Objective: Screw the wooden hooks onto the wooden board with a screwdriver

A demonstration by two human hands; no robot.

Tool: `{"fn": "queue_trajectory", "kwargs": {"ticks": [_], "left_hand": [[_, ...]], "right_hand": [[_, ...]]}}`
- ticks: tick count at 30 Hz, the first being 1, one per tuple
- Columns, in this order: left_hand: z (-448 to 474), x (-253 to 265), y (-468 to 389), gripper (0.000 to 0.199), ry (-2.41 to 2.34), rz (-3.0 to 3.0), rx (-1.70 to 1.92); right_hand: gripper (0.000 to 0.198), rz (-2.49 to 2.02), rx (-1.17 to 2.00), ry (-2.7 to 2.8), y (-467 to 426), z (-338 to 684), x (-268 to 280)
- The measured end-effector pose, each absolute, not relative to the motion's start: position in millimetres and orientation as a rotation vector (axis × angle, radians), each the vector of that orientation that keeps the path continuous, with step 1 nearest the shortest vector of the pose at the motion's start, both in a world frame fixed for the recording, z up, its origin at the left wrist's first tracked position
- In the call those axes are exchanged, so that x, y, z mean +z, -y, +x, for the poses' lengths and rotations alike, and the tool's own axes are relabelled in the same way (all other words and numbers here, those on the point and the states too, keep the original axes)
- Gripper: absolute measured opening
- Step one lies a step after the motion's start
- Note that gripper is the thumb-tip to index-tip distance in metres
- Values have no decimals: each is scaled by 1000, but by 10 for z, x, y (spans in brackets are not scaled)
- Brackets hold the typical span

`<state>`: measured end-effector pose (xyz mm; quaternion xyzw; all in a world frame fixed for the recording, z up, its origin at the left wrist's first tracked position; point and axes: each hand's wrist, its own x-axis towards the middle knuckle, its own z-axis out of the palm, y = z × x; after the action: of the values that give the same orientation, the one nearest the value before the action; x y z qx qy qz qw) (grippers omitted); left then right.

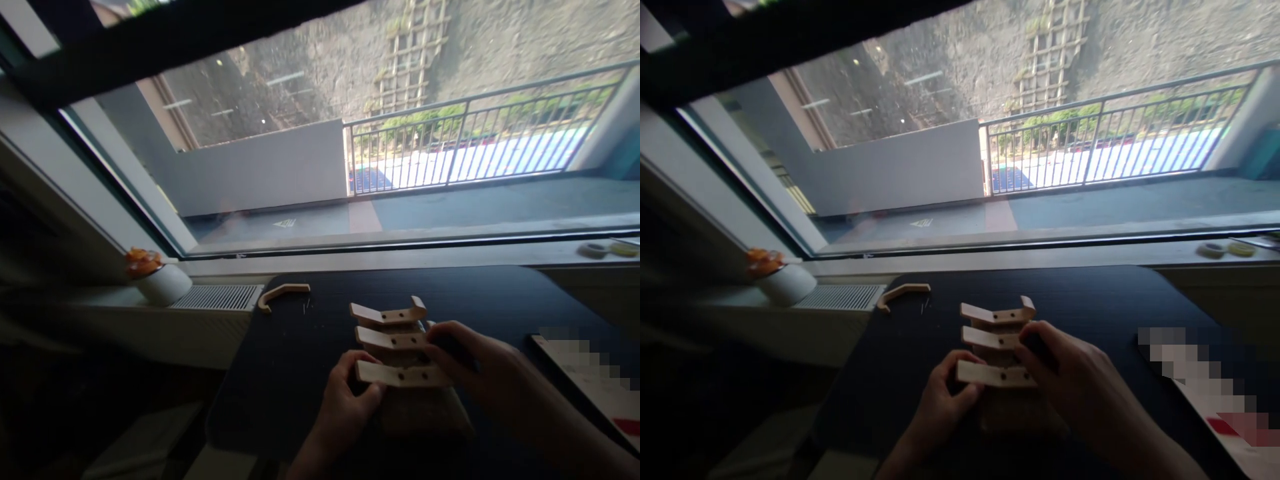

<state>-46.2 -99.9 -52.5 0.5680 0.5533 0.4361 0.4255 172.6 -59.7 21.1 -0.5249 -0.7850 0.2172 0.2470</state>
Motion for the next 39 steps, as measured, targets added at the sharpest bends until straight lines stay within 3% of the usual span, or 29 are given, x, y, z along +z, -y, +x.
{"fn": "queue_trajectory", "kwargs": {"ticks": [6, 14, 32, 39], "left_hand": [[-418, -652, 994, 23, -1331, 1480, 1220], [-381, -841, 1001, 18, -1241, 1440, 1377], [-411, -744, 1008, 22, -1250, 1464, 1344], [-493, -495, 982, 21, -1302, 1894, 1253]], "right_hand": [[22, -1468, 558, 2192, 628, 1665, 113], [14, -1284, 259, 2254, 623, 1614, 51], [20, -1177, 394, 2512, 525, 1620, 151], [12, -1141, 307, 2627, 442, 1530, 232]]}}
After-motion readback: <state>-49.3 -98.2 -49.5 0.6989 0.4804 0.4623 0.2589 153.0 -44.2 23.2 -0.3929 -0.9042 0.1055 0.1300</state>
